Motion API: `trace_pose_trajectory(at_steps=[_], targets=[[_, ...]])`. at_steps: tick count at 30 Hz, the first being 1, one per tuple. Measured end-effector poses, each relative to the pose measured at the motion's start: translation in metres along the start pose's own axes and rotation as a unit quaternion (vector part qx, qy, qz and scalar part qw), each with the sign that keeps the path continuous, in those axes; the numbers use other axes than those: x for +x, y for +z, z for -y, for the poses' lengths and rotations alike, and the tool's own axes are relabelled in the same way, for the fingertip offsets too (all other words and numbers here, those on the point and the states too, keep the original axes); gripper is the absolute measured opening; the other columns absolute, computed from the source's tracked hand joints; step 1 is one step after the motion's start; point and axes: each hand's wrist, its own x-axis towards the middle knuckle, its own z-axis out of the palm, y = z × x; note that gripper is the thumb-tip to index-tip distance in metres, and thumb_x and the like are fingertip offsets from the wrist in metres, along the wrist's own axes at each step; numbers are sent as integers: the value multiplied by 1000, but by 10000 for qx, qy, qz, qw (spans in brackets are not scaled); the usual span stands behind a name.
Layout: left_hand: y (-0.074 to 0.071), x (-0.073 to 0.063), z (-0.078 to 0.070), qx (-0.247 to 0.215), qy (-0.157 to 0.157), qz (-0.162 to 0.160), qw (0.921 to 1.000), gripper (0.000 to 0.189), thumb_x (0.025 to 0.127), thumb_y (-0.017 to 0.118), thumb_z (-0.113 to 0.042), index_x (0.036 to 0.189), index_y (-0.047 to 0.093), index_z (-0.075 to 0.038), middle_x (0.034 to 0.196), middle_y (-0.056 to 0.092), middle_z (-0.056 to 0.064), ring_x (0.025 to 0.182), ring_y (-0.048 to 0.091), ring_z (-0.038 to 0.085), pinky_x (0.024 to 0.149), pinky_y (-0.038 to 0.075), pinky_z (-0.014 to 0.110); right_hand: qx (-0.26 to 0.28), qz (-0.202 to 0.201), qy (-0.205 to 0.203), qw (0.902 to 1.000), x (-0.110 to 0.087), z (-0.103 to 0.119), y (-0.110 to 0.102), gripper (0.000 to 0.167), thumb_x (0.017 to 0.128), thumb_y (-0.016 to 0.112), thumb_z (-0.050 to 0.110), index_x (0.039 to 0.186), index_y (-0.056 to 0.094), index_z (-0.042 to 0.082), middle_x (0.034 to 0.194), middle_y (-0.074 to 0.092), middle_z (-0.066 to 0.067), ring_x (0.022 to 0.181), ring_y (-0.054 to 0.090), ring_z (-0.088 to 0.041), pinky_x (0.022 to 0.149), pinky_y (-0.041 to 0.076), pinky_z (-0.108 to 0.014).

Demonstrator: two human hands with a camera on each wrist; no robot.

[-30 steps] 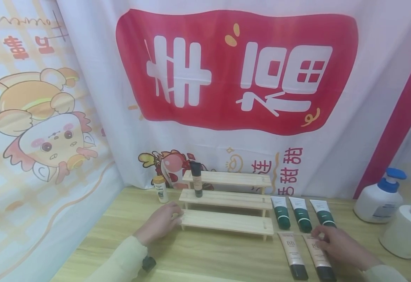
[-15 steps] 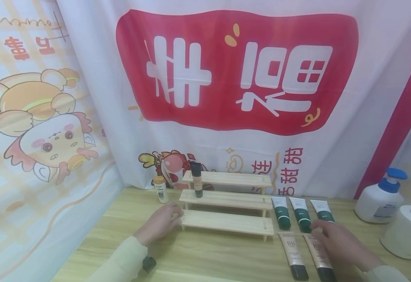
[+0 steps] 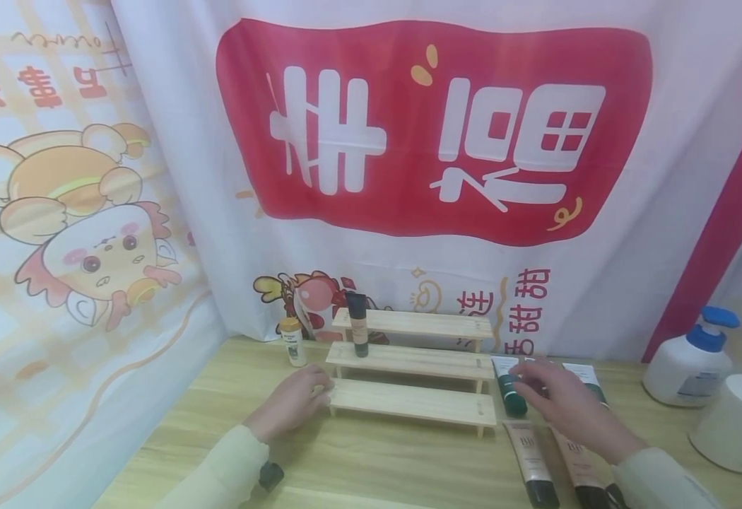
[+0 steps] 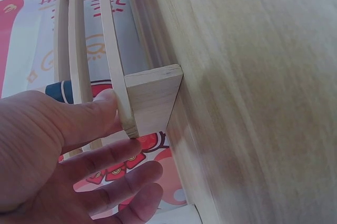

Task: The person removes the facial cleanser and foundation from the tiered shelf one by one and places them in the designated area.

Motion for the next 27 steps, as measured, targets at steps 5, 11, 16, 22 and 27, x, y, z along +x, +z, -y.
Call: trace_pose_trajectory(at_steps=[5, 11, 16, 22, 27], targets=[[1, 2, 1, 60, 2, -1, 10000, 21, 84, 72, -17, 103, 69, -8, 101, 61, 2, 92, 57, 19, 82, 50, 36, -105, -426, -509, 9977, 12, 19, 3, 30, 90, 65, 32, 115, 64, 15, 99, 62, 4, 86, 58, -12, 66, 53, -27], [4, 5, 3, 172, 5, -20, 9999, 22, 83, 73, -19, 102, 70, -9, 100, 61, 1, 91, 57, 18, 81, 50, 35, -229, -760, -1110, 9906, 30, 44, 8, 29, 90, 62, 41, 110, 63, 21, 97, 60, 11, 83, 56, -6, 65, 52, -26], [4, 4, 4, 162, 11, -39, 9999, 21, 83, 73, -18, 101, 70, -9, 100, 61, 1, 91, 57, 19, 82, 50, 36, -89, -874, -1646, 9824, 48, 68, 8, 32, 88, 64, 41, 114, 59, 23, 98, 59, 10, 82, 57, -6, 68, 53, -27], [3, 3, 3, 122, -4, -31, 9999, 22, 83, 73, -18, 102, 70, -8, 100, 61, 1, 91, 57, 18, 81, 50, 36, 180, -1318, -2425, 9610, 70, 97, 15, 35, 85, 73, 16, 117, 59, 14, 106, 60, -2, 86, 60, -13, 67, 55, -29], [2, 2, 2, 96, -16, -12, 10000, 23, 83, 73, -17, 103, 69, -8, 101, 61, 2, 92, 57, 19, 82, 50, 36, 434, -1459, -2627, 9528, 83, 121, 28, 48, 82, 75, 12, 126, 56, 15, 109, 58, 0, 88, 59, -16, 68, 54, -26]])
